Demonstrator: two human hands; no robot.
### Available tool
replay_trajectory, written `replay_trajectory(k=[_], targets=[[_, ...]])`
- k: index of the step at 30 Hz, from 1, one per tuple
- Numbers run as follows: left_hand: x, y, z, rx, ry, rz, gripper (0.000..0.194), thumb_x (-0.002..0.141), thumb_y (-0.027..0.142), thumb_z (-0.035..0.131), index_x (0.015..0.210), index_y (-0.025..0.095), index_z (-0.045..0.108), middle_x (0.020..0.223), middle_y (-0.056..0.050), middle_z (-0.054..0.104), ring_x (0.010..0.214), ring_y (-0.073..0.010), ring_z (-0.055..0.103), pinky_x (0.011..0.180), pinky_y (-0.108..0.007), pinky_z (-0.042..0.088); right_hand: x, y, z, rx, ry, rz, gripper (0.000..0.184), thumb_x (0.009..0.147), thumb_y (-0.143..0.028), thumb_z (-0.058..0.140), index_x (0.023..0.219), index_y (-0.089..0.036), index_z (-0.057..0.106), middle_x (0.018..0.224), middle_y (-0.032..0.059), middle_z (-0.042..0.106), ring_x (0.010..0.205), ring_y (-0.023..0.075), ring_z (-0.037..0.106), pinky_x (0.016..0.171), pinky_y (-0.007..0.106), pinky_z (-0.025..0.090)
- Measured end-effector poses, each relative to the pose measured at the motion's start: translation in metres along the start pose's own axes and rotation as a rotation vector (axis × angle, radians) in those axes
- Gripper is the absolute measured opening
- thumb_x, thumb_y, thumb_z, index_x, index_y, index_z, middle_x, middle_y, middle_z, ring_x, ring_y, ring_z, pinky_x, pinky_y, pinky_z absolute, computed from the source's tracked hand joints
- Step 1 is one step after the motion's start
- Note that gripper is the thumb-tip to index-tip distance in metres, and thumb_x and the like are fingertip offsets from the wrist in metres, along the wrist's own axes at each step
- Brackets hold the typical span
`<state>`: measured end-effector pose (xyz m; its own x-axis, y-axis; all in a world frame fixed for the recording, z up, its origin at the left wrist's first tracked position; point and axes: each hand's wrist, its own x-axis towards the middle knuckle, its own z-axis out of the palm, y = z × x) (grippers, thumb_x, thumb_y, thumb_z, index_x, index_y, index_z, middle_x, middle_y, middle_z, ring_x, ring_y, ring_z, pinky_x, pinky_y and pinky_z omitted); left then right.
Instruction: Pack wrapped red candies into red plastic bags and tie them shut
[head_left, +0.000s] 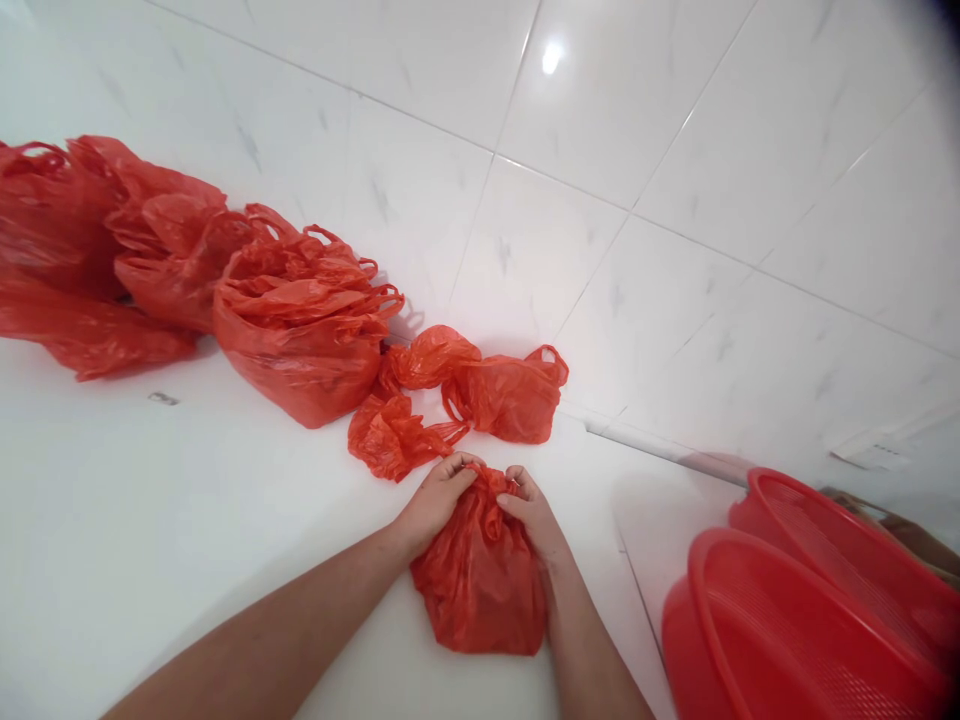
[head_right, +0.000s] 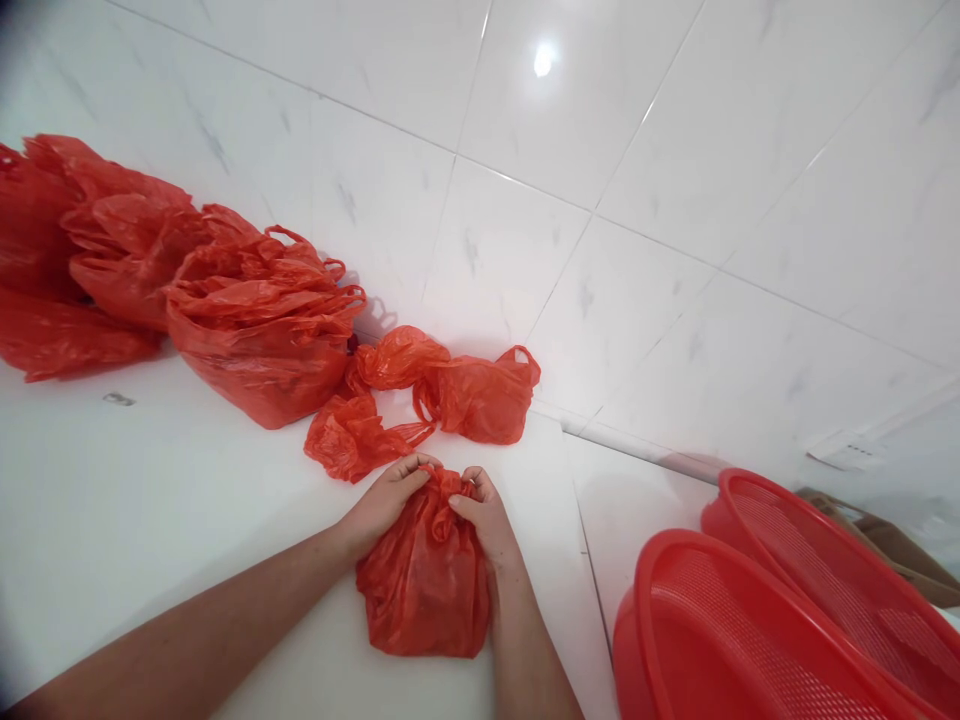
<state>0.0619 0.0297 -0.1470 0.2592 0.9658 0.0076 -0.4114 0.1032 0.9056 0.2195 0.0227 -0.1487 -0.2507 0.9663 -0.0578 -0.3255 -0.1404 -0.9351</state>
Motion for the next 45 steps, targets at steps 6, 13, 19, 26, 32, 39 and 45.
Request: replay_trajectory(k=[6,13,19,26,32,39,45], targets=[[-0.002,0.001,0.002,-0.032,-0.015,-0.017,0.015,0.077,0.029,0.057,0.088,0.019,0.056,0.074,0.002,0.059,0.061,-0.0093,0.053,0.06,-0.021,0.042,0.003,0.004,0.002,-0.379,0.106,-0.096,0.028,0.063,-0.018,0.063,0.085,-0.023,0.048,0.071,-0.0061,0.058,0.057,0.0114,0.051,0.055,0.022,0.04],[-0.003,-0.004,0.007,0.05,-0.089,0.016,0.013,0.079,0.03,0.057,0.083,0.018,0.055,0.073,0.002,0.059,0.063,-0.0112,0.056,0.059,-0.022,0.041,0.006,0.012,0.005,-0.656,0.353,-0.168,0.015,0.071,-0.023,0.054,0.084,-0.021,0.06,0.057,-0.0049,0.055,0.05,0.0124,0.046,0.047,0.023,0.035],[-0.005,-0.005,0.007,0.21,0.025,0.134,0.01,0.081,0.029,0.054,0.084,0.02,0.052,0.073,0.003,0.057,0.065,-0.0121,0.052,0.062,-0.024,0.041,0.003,0.003,-0.005,-0.344,0.227,-0.073,0.032,0.065,-0.02,0.058,0.095,-0.02,0.067,0.075,-0.0001,0.066,0.057,0.0135,0.055,0.06,0.026,0.045],[-0.011,-0.001,0.005,0.531,0.197,0.48,0.005,0.083,0.022,0.049,0.081,0.021,0.054,0.103,-0.004,0.055,0.1,-0.0194,0.051,0.088,-0.034,0.039,0.002,0.002,-0.013,0.068,0.344,-0.05,0.043,0.069,-0.052,0.067,0.096,-0.019,0.068,0.095,0.0063,0.067,0.07,0.0183,0.061,0.063,0.031,0.05],[-0.039,0.009,0.024,0.972,-0.21,0.976,0.019,0.086,0.011,0.043,0.08,0.022,0.057,0.085,-0.003,0.064,0.082,-0.0164,0.056,0.079,-0.033,0.042,0.008,0.002,-0.022,-0.201,0.42,-0.122,0.035,0.057,-0.041,0.079,0.082,-0.018,0.07,0.073,0.0025,0.067,0.064,0.0165,0.059,0.06,0.029,0.048],[-0.085,-0.011,0.062,0.984,-0.546,1.324,0.016,0.09,0.021,0.046,0.082,0.02,0.059,0.067,0.0,0.061,0.06,-0.0127,0.047,0.06,-0.028,0.04,0.014,0.006,-0.024,-0.382,0.465,-0.142,0.029,0.056,-0.041,0.075,0.074,-0.019,0.071,0.074,0.0039,0.068,0.069,0.0185,0.059,0.059,0.028,0.046],[-0.092,-0.023,0.065,0.944,-0.588,1.271,0.023,0.095,0.025,0.039,0.081,0.021,0.057,0.07,0.003,0.064,0.063,-0.009,0.051,0.064,-0.024,0.041,0.016,0.009,-0.021,-0.478,0.458,-0.164,0.024,0.058,-0.041,0.072,0.071,-0.022,0.07,0.074,0.0022,0.068,0.073,0.0191,0.06,0.063,0.029,0.047]])
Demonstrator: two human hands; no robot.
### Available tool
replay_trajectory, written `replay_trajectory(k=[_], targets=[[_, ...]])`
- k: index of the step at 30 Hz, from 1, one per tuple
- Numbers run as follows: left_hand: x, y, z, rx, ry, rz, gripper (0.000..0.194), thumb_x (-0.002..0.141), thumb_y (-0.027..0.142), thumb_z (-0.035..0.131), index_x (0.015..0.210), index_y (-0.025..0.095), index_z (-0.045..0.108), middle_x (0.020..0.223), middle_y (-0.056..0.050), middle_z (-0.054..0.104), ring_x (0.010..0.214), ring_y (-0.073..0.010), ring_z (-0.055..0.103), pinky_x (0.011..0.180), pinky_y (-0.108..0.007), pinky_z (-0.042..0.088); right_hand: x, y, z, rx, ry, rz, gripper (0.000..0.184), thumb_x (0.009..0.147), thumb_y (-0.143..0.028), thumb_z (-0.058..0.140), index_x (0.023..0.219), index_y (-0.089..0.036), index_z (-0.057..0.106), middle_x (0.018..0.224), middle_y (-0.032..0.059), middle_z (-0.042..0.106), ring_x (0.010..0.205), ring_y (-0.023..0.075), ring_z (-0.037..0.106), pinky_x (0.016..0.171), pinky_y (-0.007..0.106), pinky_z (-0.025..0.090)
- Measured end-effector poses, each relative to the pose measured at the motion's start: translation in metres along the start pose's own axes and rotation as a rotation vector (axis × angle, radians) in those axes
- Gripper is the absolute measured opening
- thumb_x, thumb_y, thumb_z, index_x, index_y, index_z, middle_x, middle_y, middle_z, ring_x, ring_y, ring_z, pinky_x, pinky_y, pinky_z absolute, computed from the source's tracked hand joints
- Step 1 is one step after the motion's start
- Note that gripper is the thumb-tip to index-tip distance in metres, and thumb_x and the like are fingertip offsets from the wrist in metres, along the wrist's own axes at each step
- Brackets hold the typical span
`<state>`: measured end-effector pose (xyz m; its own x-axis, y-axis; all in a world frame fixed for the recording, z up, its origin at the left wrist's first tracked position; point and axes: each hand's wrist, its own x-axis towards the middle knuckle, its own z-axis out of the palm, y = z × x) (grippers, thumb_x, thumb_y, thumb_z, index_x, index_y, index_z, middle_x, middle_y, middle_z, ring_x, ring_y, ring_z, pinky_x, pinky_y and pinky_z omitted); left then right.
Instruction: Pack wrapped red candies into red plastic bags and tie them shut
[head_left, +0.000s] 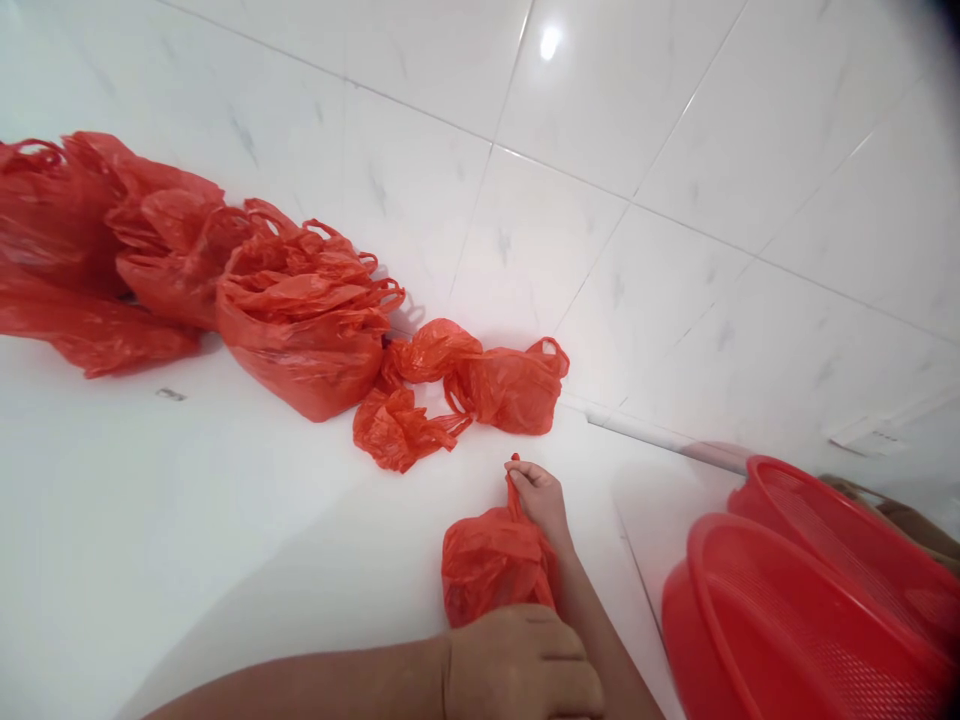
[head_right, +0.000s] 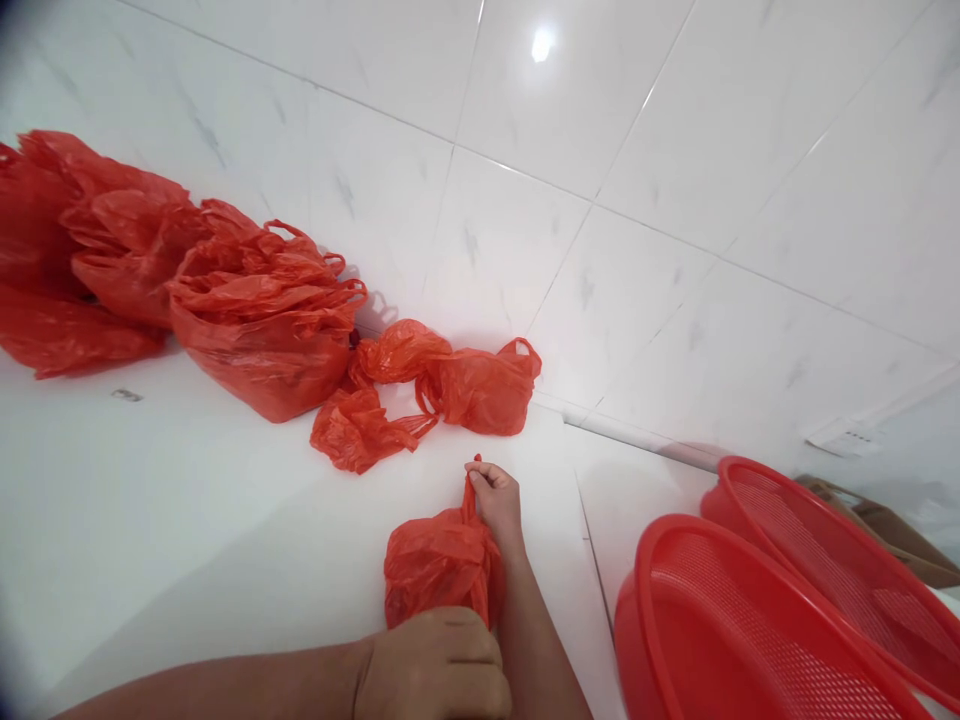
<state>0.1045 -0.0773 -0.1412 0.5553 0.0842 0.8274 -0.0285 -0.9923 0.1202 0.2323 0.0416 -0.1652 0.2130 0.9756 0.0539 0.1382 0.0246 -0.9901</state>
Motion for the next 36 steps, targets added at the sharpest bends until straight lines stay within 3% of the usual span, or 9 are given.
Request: replay_trajectory(k=[5,7,10,14,16,19,23,30,36], targets=[[0.004,-0.005,-0.007,0.165,-0.039,-0.049,0.013,0.09,0.03,0.049,0.09,0.021,0.058,0.091,-0.001,0.067,0.08,-0.0133,0.055,0.076,-0.03,0.04,-0.004,-0.001,0.0,0.012,-0.034,-0.025,0.029,0.062,-0.042,0.07,0.079,-0.019,0.068,0.069,0.0009,0.063,0.064,0.0155,0.055,0.058,0.027,0.045],[0.006,-0.011,-0.011,0.268,-0.046,-0.161,0.032,0.086,0.048,0.05,0.1,0.02,0.057,0.106,-0.007,0.064,0.09,-0.02,0.054,0.083,-0.037,0.039,-0.008,-0.004,0.0,0.057,-0.063,-0.026,0.036,0.067,-0.042,0.069,0.095,-0.02,0.065,0.069,-0.0009,0.061,0.06,0.0135,0.053,0.056,0.026,0.044],[0.006,-0.025,-0.016,0.348,-0.121,-0.433,0.069,0.074,0.07,0.047,0.122,0.02,0.049,0.13,-0.016,0.05,0.113,-0.0326,0.046,0.095,-0.051,0.032,-0.012,-0.009,-0.002,0.223,-0.098,0.039,0.053,0.072,-0.04,0.068,0.119,-0.024,0.053,0.078,-0.0012,0.063,0.062,0.014,0.057,0.057,0.027,0.047],[-0.001,-0.036,-0.015,0.321,-0.297,-0.749,0.095,0.059,0.072,0.062,0.136,0.024,0.035,0.145,-0.018,0.03,0.124,-0.042,0.034,0.098,-0.063,0.024,-0.007,-0.005,-0.008,0.369,-0.103,0.125,0.05,0.069,-0.042,0.072,0.112,-0.025,0.054,0.1,0.0033,0.064,0.079,0.0184,0.064,0.069,0.032,0.053],[-0.004,-0.038,-0.013,0.248,-0.353,-0.835,0.087,0.057,0.065,0.068,0.13,0.025,0.043,0.139,-0.016,0.039,0.117,-0.039,0.041,0.095,-0.058,0.032,-0.002,0.0,-0.01,0.385,-0.103,0.107,0.044,0.067,-0.044,0.073,0.103,-0.022,0.059,0.095,0.0042,0.065,0.078,0.0176,0.063,0.069,0.031,0.052],[-0.007,-0.04,-0.011,0.172,-0.4,-0.882,0.053,0.064,0.054,0.069,0.104,0.022,0.058,0.114,-0.012,0.055,0.101,-0.0319,0.052,0.085,-0.047,0.041,0.001,0.005,-0.01,0.369,-0.088,0.074,0.039,0.067,-0.044,0.074,0.096,-0.021,0.062,0.085,0.0028,0.066,0.072,0.0153,0.061,0.066,0.029,0.051],[-0.008,-0.044,-0.011,0.186,-0.471,-0.883,0.022,0.07,0.033,0.063,0.087,0.019,0.059,0.091,-0.009,0.059,0.081,-0.0264,0.057,0.068,-0.039,0.044,-0.004,0.005,-0.006,0.219,-0.109,0.03,0.033,0.071,-0.041,0.07,0.095,-0.02,0.063,0.084,0.0029,0.066,0.07,0.0142,0.059,0.066,0.029,0.05],[-0.011,-0.049,-0.01,0.154,-0.434,-0.817,0.018,0.064,0.014,0.059,0.08,0.02,0.056,0.084,-0.004,0.059,0.074,-0.0211,0.057,0.054,-0.029,0.038,-0.012,-0.002,0.001,0.07,-0.118,0.003,0.03,0.071,-0.038,0.069,0.093,-0.018,0.065,0.08,0.0025,0.065,0.071,0.015,0.058,0.072,0.031,0.048],[-0.011,-0.051,-0.008,0.136,-0.439,-0.804,0.012,0.069,0.026,0.061,0.067,0.021,0.051,0.064,-0.001,0.06,0.055,-0.0169,0.057,0.047,-0.027,0.031,-0.012,-0.003,0.003,0.054,-0.108,0.0,0.028,0.07,-0.037,0.068,0.091,-0.019,0.065,0.081,0.0028,0.064,0.069,0.0157,0.059,0.068,0.031,0.049]])
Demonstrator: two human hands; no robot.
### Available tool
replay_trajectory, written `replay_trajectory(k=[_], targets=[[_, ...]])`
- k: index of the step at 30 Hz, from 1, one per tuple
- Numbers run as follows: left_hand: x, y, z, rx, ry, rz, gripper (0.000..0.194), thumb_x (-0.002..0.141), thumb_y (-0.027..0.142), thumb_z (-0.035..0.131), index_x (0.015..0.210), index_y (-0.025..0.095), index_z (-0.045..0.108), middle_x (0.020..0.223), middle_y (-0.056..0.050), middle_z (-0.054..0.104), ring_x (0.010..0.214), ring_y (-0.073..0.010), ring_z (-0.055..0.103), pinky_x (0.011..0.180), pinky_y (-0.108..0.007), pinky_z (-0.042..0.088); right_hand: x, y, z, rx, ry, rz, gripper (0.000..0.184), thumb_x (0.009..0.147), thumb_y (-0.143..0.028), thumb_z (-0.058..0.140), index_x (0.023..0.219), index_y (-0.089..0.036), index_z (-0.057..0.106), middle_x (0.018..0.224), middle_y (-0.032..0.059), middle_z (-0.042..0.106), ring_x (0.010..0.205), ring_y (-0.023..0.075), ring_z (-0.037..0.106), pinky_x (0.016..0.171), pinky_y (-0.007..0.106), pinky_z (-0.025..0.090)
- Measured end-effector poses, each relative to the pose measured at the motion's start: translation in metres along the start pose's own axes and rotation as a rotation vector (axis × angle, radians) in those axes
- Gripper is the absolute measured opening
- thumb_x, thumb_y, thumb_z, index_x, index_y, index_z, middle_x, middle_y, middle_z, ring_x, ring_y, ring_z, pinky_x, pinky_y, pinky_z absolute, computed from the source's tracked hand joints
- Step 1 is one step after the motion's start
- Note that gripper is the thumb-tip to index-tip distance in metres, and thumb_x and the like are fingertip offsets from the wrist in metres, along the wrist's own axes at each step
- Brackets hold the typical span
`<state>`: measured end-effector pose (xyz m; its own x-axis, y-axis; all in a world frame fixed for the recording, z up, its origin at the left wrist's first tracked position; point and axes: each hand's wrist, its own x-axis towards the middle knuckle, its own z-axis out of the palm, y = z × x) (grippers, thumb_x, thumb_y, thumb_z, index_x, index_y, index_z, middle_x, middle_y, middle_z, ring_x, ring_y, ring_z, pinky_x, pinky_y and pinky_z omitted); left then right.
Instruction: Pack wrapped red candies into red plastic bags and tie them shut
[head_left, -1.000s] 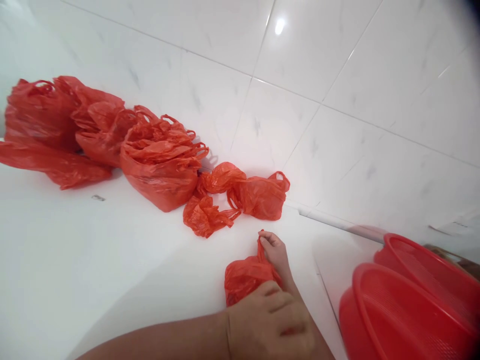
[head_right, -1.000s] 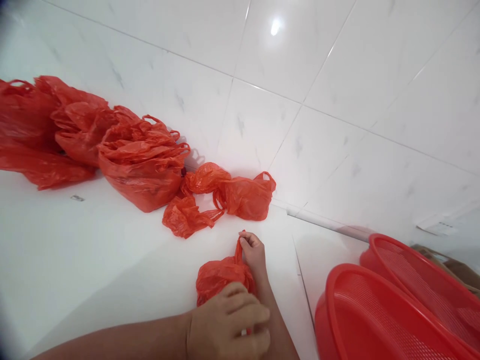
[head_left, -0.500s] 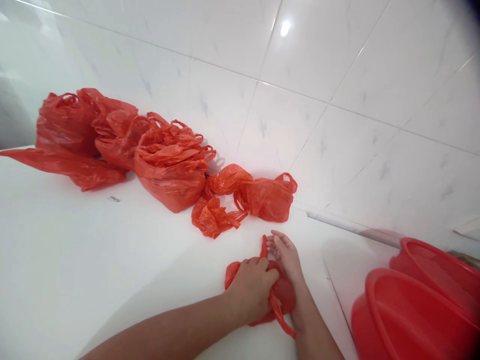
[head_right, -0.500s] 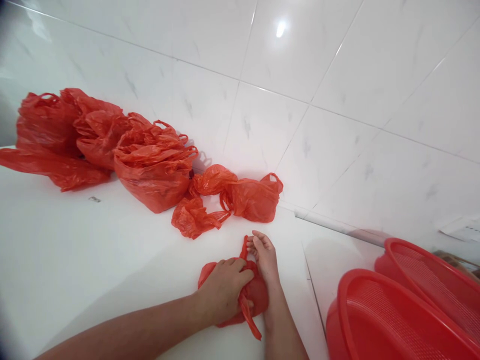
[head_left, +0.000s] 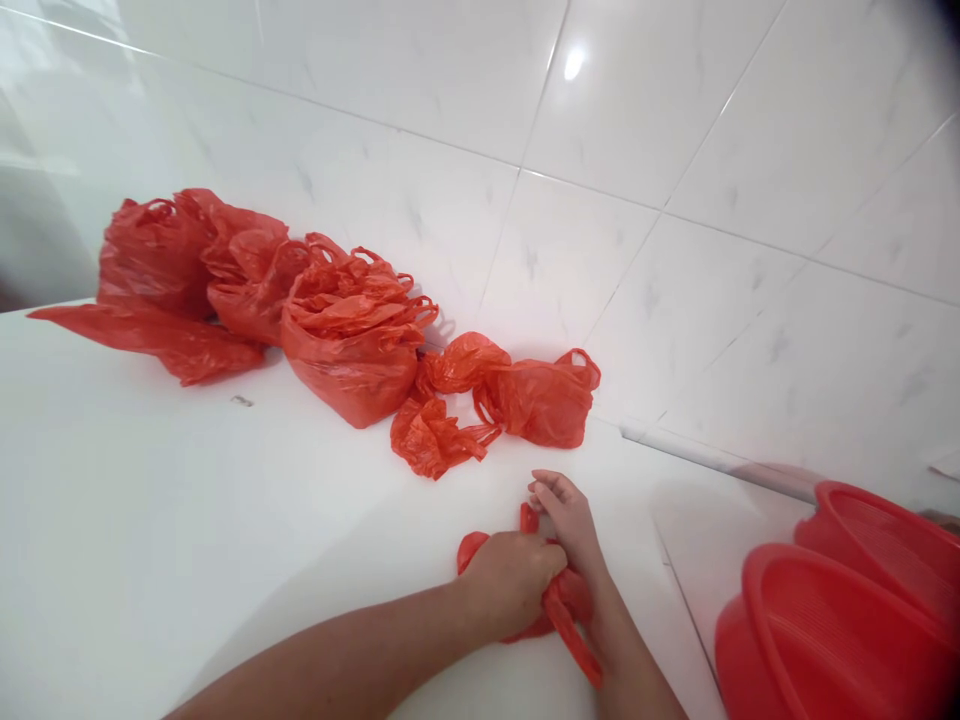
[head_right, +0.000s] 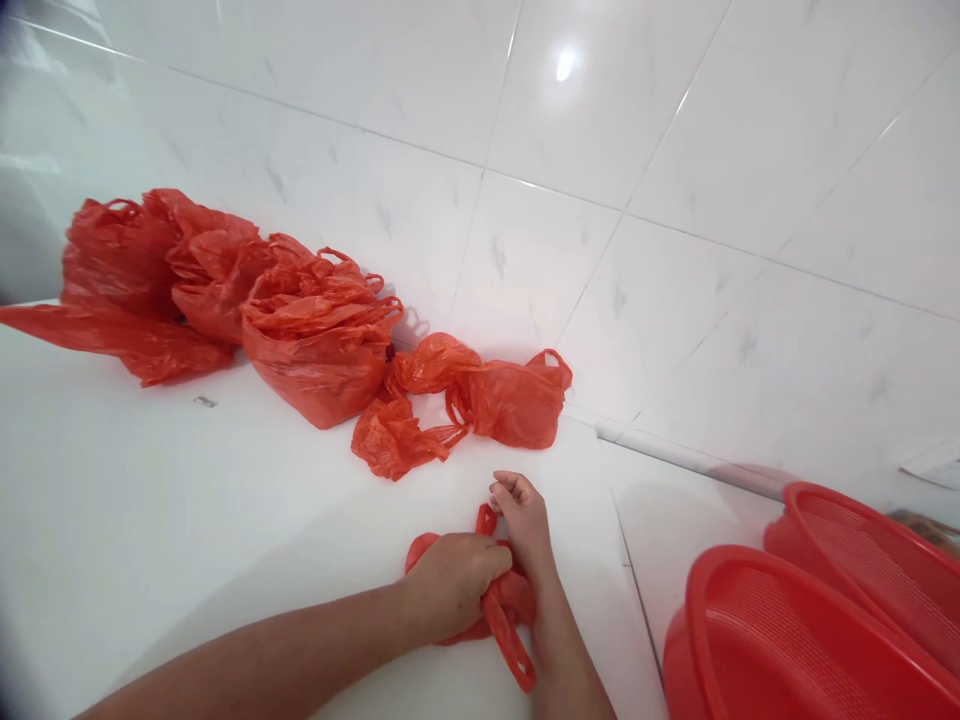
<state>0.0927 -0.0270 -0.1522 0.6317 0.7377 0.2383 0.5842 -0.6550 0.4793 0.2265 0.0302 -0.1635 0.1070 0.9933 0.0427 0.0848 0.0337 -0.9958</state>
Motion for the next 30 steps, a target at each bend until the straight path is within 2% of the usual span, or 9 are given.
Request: replay_trajectory(k=[5,8,13,16,18,20,23,27,30], targets=[[-0.001,0.003,-0.003,0.06,-0.027,-0.02,0.013,0.075,0.035,0.058,0.073,0.022,0.053,0.065,-0.002,0.065,0.052,-0.0193,0.059,0.047,-0.028,0.033,0.001,-0.001,0.0,-0.005,0.015,-0.012,0.028,0.067,-0.037,0.07,0.088,-0.019,0.067,0.078,0.003,0.065,0.068,0.0163,0.058,0.065,0.031,0.048],[-0.003,0.005,-0.006,0.149,-0.037,0.031,0.014,0.078,0.035,0.055,0.082,0.021,0.055,0.072,-0.004,0.067,0.061,-0.0214,0.063,0.051,-0.03,0.038,0.001,0.0,-0.006,-0.005,0.002,0.006,0.033,0.066,-0.04,0.071,0.09,-0.019,0.067,0.081,0.0044,0.067,0.07,0.0177,0.06,0.066,0.031,0.05],[-0.016,0.001,-0.013,0.325,0.172,0.147,0.019,0.087,0.024,0.043,0.1,0.017,0.054,0.095,-0.009,0.065,0.085,-0.0236,0.061,0.069,-0.036,0.045,0.01,0.016,-0.02,0.091,0.0,0.132,0.047,0.062,-0.047,0.075,0.102,-0.023,0.065,0.093,0.0057,0.068,0.079,0.0195,0.063,0.069,0.028,0.052],[-0.028,-0.005,-0.014,0.35,0.301,0.021,0.043,0.083,0.053,0.047,0.111,0.021,0.052,0.129,-0.014,0.049,0.115,-0.0356,0.047,0.089,-0.054,0.039,0.014,0.023,-0.023,0.163,0.004,0.143,0.049,0.061,-0.049,0.075,0.101,-0.023,0.065,0.091,0.006,0.068,0.076,0.0186,0.062,0.069,0.027,0.053],[-0.035,-0.009,-0.011,0.291,0.31,-0.074,0.06,0.072,0.071,0.048,0.113,0.027,0.052,0.137,-0.013,0.041,0.119,-0.0398,0.041,0.092,-0.061,0.033,0.014,0.022,-0.022,0.111,-0.016,0.13,0.05,0.061,-0.05,0.074,0.102,-0.022,0.065,0.092,0.0064,0.068,0.077,0.0194,0.063,0.069,0.028,0.053],[-0.038,-0.014,-0.005,0.229,0.247,-0.11,0.061,0.07,0.075,0.047,0.109,0.028,0.054,0.125,-0.012,0.05,0.109,-0.0355,0.049,0.088,-0.057,0.037,0.011,0.018,-0.017,-0.02,-0.056,0.097,0.051,0.063,-0.051,0.071,0.104,-0.022,0.064,0.095,0.0063,0.068,0.08,0.0209,0.063,0.072,0.03,0.053],[-0.036,-0.019,0.002,0.223,0.173,-0.115,0.047,0.078,0.065,0.045,0.097,0.023,0.056,0.098,-0.007,0.059,0.089,-0.0254,0.056,0.079,-0.044,0.043,0.007,0.011,-0.007,-0.245,-0.117,0.006,0.045,0.064,-0.052,0.065,0.096,-0.02,0.065,0.097,0.0055,0.068,0.087,0.0231,0.063,0.078,0.032,0.051],[-0.027,-0.022,0.001,0.281,0.169,-0.091,0.027,0.081,0.047,0.048,0.087,0.022,0.055,0.087,-0.003,0.06,0.079,-0.0211,0.056,0.068,-0.035,0.043,0.002,0.01,0.004,-0.45,-0.186,-0.038,0.041,0.069,-0.053,0.058,0.094,-0.021,0.064,0.097,0.0044,0.068,0.089,0.0232,0.062,0.081,0.033,0.049],[-0.022,-0.023,-0.003,0.272,0.132,-0.03,0.026,0.075,0.045,0.055,0.081,0.02,0.055,0.082,-0.002,0.062,0.073,-0.0189,0.057,0.062,-0.032,0.042,-0.004,0.013,0.009,-0.555,-0.197,-0.092,0.039,0.075,-0.053,0.053,0.098,-0.022,0.062,0.097,0.0037,0.068,0.087,0.0216,0.062,0.08,0.033,0.048]])
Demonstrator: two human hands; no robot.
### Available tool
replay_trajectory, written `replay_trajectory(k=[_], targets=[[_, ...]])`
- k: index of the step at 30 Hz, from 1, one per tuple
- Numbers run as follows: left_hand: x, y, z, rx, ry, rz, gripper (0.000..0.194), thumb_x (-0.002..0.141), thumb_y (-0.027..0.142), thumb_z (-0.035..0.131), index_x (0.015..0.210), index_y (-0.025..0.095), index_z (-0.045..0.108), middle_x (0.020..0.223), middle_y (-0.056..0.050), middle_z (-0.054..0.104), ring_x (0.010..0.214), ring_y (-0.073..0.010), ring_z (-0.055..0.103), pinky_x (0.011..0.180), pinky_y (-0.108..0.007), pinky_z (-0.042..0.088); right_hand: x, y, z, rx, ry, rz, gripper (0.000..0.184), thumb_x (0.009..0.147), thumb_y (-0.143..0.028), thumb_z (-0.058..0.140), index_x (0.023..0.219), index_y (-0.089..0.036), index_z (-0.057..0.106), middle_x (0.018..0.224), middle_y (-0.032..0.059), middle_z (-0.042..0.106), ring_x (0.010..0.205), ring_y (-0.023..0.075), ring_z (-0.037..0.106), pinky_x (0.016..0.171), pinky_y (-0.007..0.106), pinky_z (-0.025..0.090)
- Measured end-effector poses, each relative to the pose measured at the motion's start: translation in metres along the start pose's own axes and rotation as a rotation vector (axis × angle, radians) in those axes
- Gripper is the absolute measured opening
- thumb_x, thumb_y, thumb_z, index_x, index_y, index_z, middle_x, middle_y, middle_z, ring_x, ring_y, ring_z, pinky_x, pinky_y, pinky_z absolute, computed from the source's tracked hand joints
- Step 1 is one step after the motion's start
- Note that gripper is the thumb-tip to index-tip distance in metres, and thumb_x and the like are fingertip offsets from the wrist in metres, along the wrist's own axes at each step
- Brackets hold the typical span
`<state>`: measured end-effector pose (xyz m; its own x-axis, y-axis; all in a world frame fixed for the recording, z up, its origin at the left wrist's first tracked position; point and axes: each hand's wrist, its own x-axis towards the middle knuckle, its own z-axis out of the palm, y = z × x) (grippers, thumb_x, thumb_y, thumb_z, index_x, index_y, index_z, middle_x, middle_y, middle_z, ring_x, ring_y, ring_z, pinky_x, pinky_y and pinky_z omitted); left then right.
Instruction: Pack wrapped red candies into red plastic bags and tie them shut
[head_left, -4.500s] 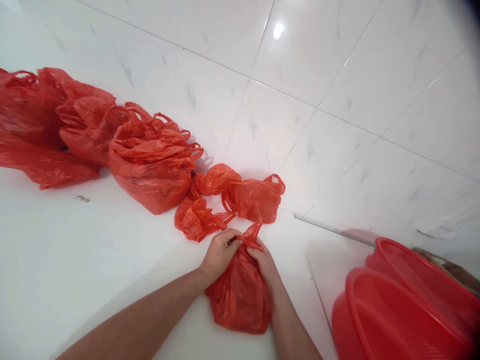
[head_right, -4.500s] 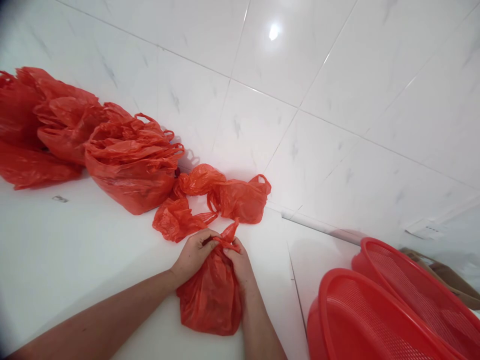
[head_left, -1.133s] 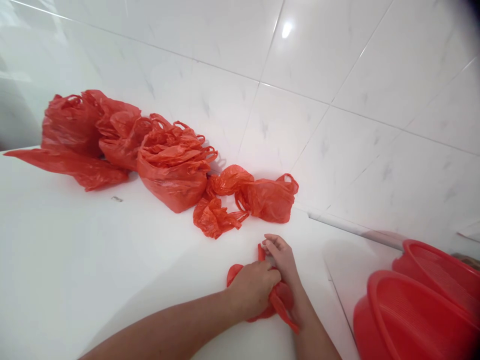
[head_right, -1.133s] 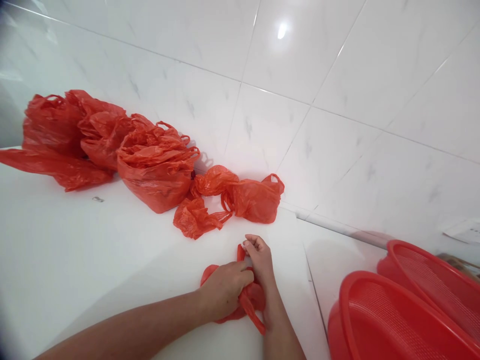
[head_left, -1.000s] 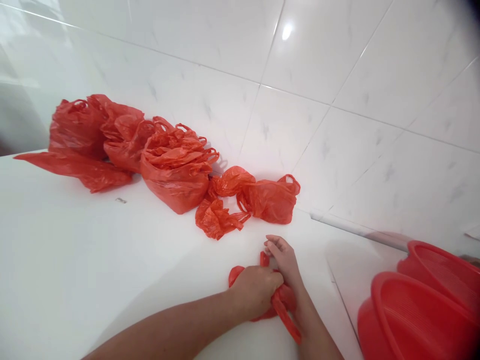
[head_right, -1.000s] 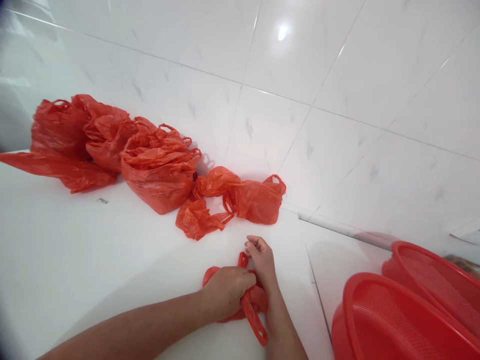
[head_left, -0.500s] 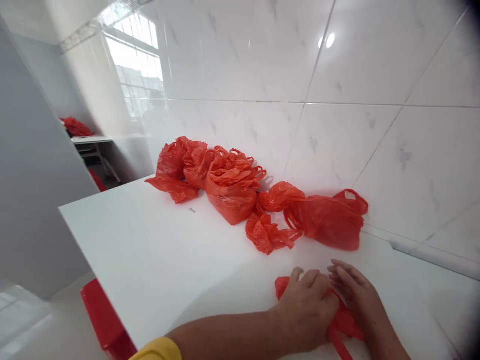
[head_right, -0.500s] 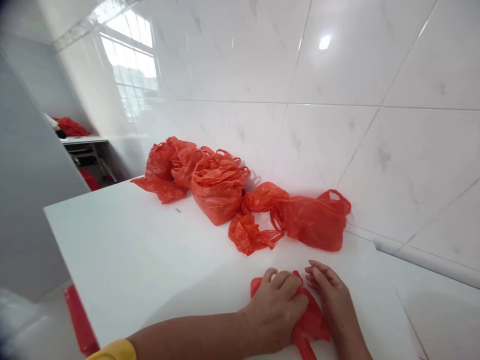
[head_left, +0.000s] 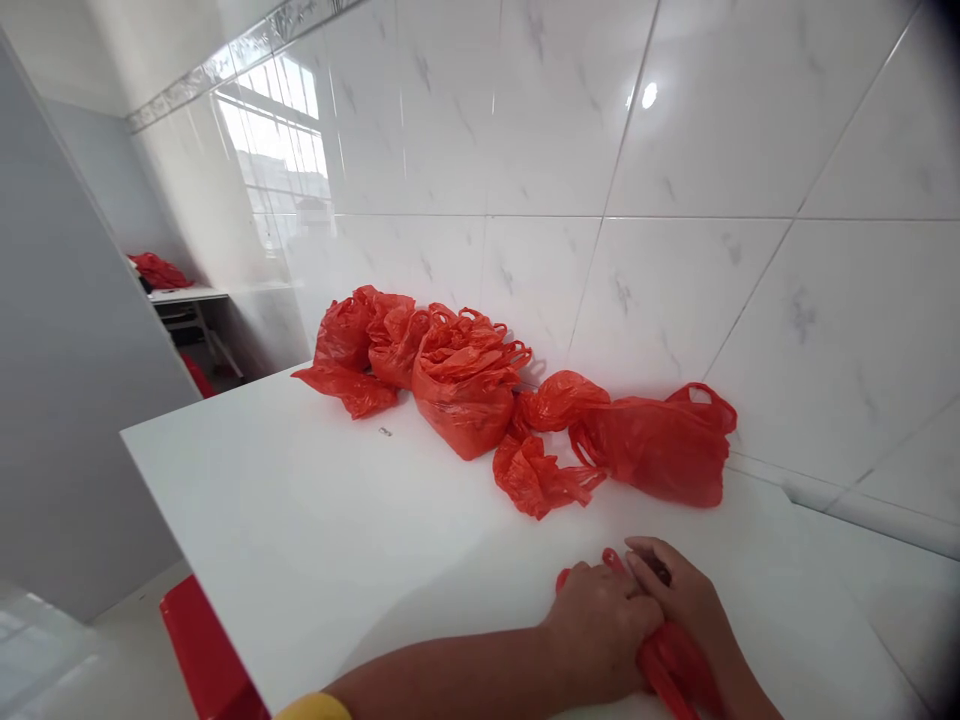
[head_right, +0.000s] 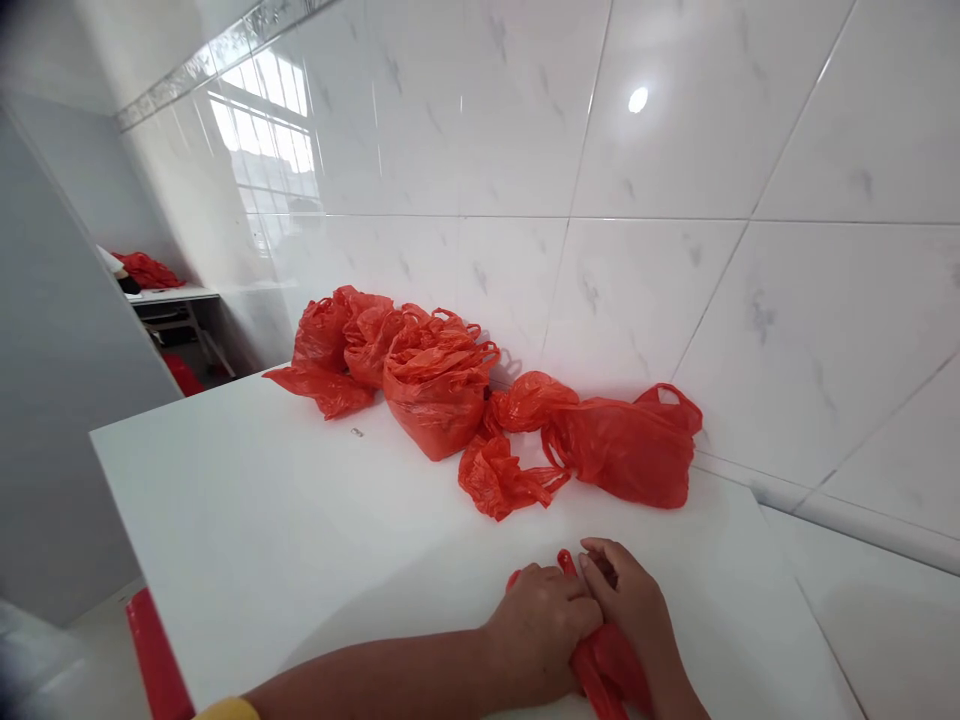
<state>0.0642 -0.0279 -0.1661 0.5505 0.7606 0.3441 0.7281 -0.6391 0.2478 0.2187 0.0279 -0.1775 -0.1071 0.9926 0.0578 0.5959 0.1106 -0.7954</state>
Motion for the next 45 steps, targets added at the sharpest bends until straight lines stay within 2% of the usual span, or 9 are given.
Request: replay_trajectory(k=[7,13,22,26,29,32,35,40,45], targets=[[0.001,0.002,-0.007,0.022,-0.132,0.019,0.031,0.074,0.047,0.056,0.083,0.017,0.059,0.073,-0.005,0.066,0.063,-0.0188,0.059,0.054,-0.03,0.041,-0.005,-0.007,0.005,-0.132,-0.054,0.0,0.033,0.078,-0.049,0.047,0.095,-0.026,0.063,0.077,-0.002,0.066,0.071,0.0183,0.06,0.066,0.028,0.045],[-0.001,0.006,-0.012,0.01,-0.224,-0.048,0.036,0.071,0.055,0.057,0.072,0.02,0.059,0.068,-0.002,0.067,0.058,-0.018,0.06,0.052,-0.028,0.041,-0.002,-0.007,0.002,0.019,-0.013,-0.041,0.036,0.079,-0.051,0.047,0.092,-0.022,0.063,0.078,-0.0002,0.065,0.072,0.0181,0.058,0.067,0.027,0.044],[-0.006,0.001,-0.001,0.024,0.001,0.038,0.025,0.072,0.042,0.058,0.069,0.018,0.056,0.062,-0.002,0.063,0.053,-0.0157,0.056,0.05,-0.027,0.039,-0.003,-0.006,0.002,0.051,-0.042,-0.044,0.035,0.079,-0.049,0.049,0.095,-0.021,0.062,0.078,0.0004,0.065,0.071,0.0191,0.057,0.067,0.029,0.044],[-0.007,0.005,-0.009,-0.012,0.233,0.065,0.036,0.074,0.046,0.057,0.094,0.016,0.06,0.092,-0.01,0.064,0.082,-0.0225,0.059,0.071,-0.035,0.046,0.001,-0.009,-0.004,0.174,-0.023,-0.037,0.036,0.078,-0.051,0.05,0.091,-0.02,0.063,0.087,0.0026,0.066,0.082,0.0209,0.059,0.073,0.029,0.045],[-0.011,0.007,-0.016,-0.011,0.171,0.165,0.054,0.072,0.058,0.058,0.115,0.026,0.054,0.12,-0.011,0.053,0.105,-0.0267,0.052,0.085,-0.04,0.042,0.006,-0.009,-0.008,0.217,-0.007,0.01,0.04,0.076,-0.054,0.051,0.09,-0.02,0.063,0.078,0.0017,0.065,0.074,0.0199,0.058,0.068,0.029,0.046],[-0.013,0.005,-0.013,0.022,0.014,0.256,0.039,0.08,0.052,0.052,0.111,0.029,0.055,0.13,-0.007,0.047,0.108,-0.0242,0.051,0.085,-0.038,0.042,0.011,-0.007,-0.009,0.203,0.026,0.029,0.042,0.073,-0.056,0.051,0.09,-0.02,0.064,0.067,-0.0001,0.061,0.063,0.0178,0.055,0.062,0.028,0.046],[-0.011,0.0,-0.003,0.012,-0.038,0.283,0.023,0.083,0.04,0.05,0.098,0.025,0.059,0.122,-0.003,0.055,0.094,-0.0188,0.057,0.077,-0.032,0.044,0.014,-0.005,-0.008,0.186,0.056,0.04,0.043,0.071,-0.056,0.052,0.087,-0.019,0.064,0.071,0.0012,0.062,0.062,0.0171,0.054,0.06,0.028,0.046],[-0.015,-0.009,-0.002,-0.059,-0.01,0.225,0.019,0.077,0.032,0.055,0.093,0.023,0.059,0.107,0.0,0.064,0.086,-0.0163,0.061,0.073,-0.027,0.045,0.017,-0.002,-0.009,0.186,0.019,0.054,0.045,0.072,-0.057,0.051,0.091,-0.019,0.064,0.069,0.0016,0.06,0.065,0.0186,0.055,0.059,0.028,0.046],[-0.054,-0.025,-0.029,-0.118,0.117,0.054,0.01,0.076,0.03,0.058,0.082,0.022,0.06,0.096,0.0,0.067,0.081,-0.0147,0.062,0.071,-0.026,0.046,0.015,-0.003,-0.008,0.115,0.021,0.067,0.041,0.075,-0.055,0.047,0.092,-0.021,0.063,0.065,-0.0002,0.055,0.063,0.0184,0.054,0.058,0.028,0.044]])
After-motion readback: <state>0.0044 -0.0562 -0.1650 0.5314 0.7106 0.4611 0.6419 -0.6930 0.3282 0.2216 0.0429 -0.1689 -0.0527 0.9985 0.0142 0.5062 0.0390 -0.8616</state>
